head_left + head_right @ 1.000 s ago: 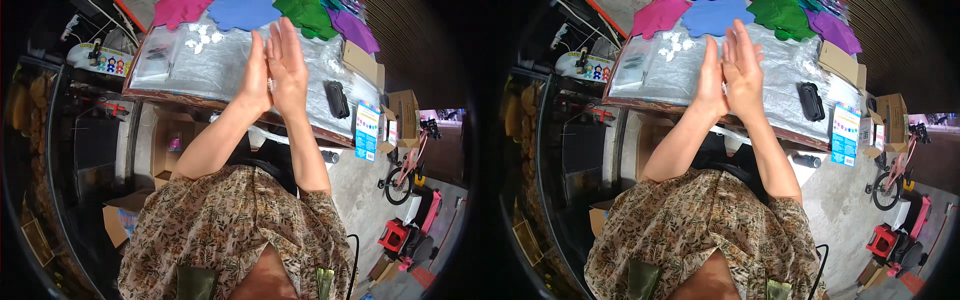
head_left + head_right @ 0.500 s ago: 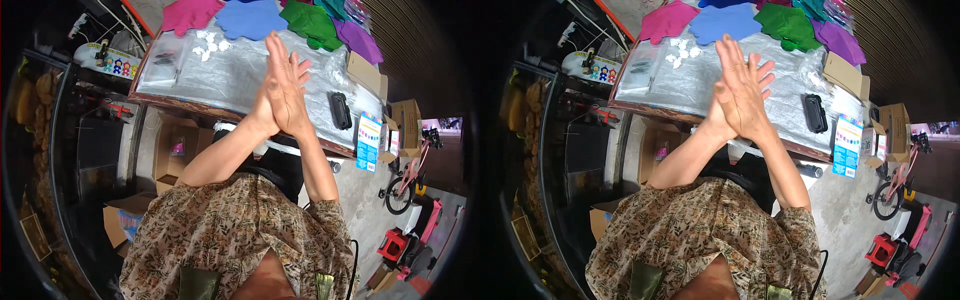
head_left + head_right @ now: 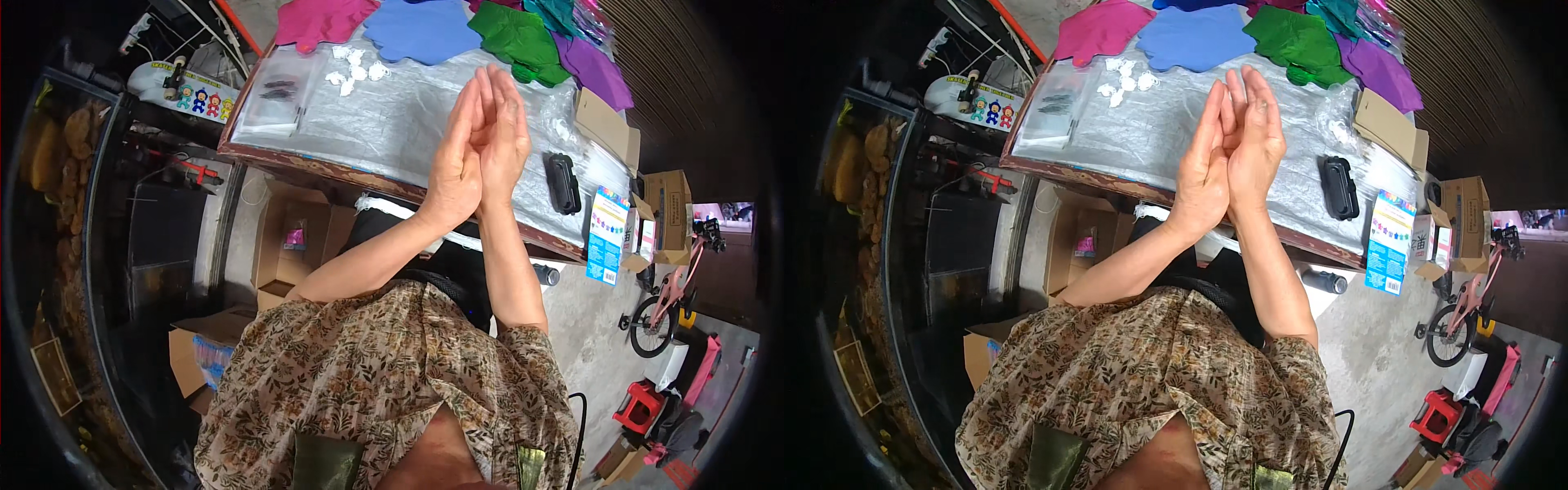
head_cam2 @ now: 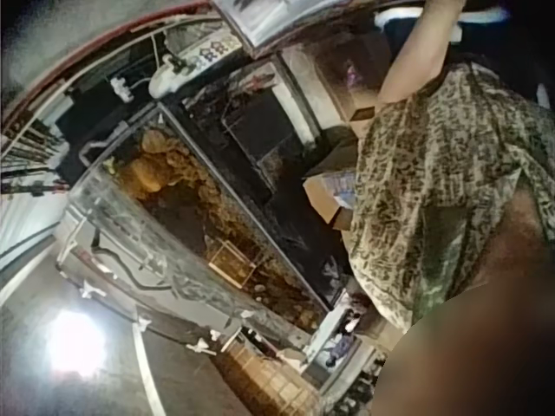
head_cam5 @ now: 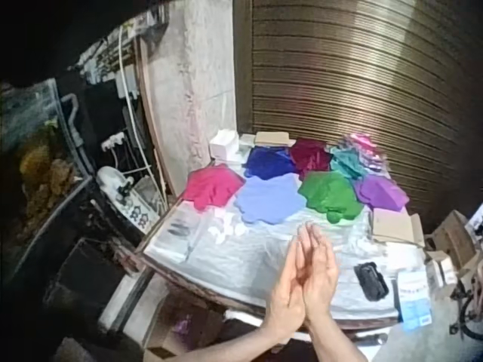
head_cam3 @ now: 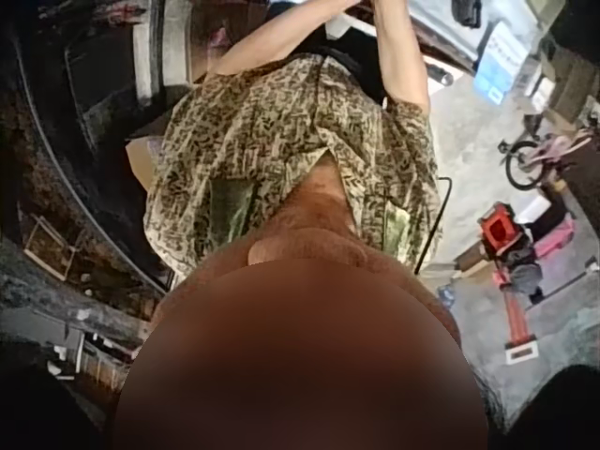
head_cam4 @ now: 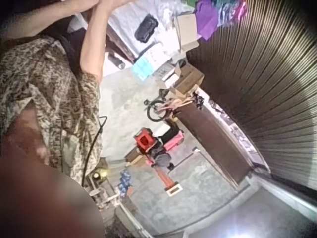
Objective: Assembling small plastic parts and organizing colorful plastic sheets at a workstation.
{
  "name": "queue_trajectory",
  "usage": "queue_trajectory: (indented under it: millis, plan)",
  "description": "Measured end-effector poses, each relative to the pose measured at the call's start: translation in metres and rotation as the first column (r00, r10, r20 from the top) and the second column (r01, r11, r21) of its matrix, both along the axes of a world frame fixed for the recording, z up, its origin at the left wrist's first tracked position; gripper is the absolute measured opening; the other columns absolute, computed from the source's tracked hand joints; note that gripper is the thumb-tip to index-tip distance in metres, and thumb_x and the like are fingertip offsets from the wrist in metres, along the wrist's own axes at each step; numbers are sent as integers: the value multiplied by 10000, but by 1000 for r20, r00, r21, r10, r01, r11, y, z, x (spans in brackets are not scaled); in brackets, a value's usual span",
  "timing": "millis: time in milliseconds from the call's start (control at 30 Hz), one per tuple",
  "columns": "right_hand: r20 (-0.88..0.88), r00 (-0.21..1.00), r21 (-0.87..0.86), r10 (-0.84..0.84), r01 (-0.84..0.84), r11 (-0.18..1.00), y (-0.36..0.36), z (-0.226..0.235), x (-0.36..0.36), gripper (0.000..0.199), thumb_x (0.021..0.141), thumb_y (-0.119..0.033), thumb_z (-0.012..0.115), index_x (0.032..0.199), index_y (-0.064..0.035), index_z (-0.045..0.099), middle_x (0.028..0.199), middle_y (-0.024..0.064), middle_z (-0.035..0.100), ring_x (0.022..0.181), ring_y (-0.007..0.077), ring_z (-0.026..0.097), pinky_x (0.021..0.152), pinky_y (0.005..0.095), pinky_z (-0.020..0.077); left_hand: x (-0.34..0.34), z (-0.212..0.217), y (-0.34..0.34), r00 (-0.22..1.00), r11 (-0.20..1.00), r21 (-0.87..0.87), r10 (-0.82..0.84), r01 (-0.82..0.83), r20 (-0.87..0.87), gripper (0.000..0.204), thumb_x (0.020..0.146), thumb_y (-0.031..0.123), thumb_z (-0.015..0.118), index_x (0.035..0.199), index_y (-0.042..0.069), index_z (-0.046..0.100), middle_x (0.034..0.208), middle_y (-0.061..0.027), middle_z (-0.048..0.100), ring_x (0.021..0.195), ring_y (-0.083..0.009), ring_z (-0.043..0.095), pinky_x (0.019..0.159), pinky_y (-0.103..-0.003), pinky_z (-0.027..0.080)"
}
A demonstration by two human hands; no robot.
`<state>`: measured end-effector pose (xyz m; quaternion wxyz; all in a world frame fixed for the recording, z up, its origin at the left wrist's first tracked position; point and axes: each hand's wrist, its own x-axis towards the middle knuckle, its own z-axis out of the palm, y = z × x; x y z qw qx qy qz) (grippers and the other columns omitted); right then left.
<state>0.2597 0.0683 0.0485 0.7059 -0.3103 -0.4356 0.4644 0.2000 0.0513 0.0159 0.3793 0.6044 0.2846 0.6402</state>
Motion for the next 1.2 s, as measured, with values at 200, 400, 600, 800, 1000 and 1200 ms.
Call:
queue_trajectory:
  millis: [200,400,600,800,1000,1200]
  plan:
    - [440,894,315,-84,-66,947,-2,-8,-5,555,1076,-356,473,1466,37,442,1571,225,384,1448,345,400,1142,401,376,-13,0,13,853,892,-352,-68,284,517,679,1017,16,471,1614,97,157,1577,-149,352,1389,-249,448,1113,-374,410]
    - [722,689,57,-61,28,998,-2,-56,39,357,1052,-220,528,1270,35,647,1385,191,606,1325,262,546,1089,357,424,-103,-28,88,586,949,316,264,-15,-766,486,868,58,621,1351,28,570,1249,-124,619,1187,-281,574,969,-394,468]
    - [618,773,-251,139,27,968,-14,-80,66,250,1036,-119,554,1174,41,689,1100,92,730,1045,151,657,941,282,495,-149,-55,132,70,890,453,456,-49,-887,199,844,91,626,1037,110,672,1039,-52,651,1104,-258,593,946,-422,422]
    - [631,761,-255,152,18,967,-16,-80,63,216,1025,-80,558,1148,26,701,1062,83,740,995,142,670,903,274,507,-163,-56,131,107,864,438,474,-250,-874,131,886,197,682,990,117,691,1070,-44,662,1130,-234,584,977,-437,382]
    - [637,755,-251,154,15,968,-17,-76,64,209,1028,-87,562,1127,27,706,1048,87,741,977,147,676,896,279,508,-178,-24,137,382,861,437,508,-261,-772,254,864,306,755,972,78,722,1107,-86,688,1071,-299,625,923,-437,458]
    - [585,797,-279,150,24,960,-16,-77,64,236,1044,-134,560,1108,40,706,1024,77,731,967,133,657,899,268,497,-271,-22,89,-72,731,439,475,-522,-877,454,819,456,770,881,9,721,1025,-205,678,921,-404,670,796,-477,550]
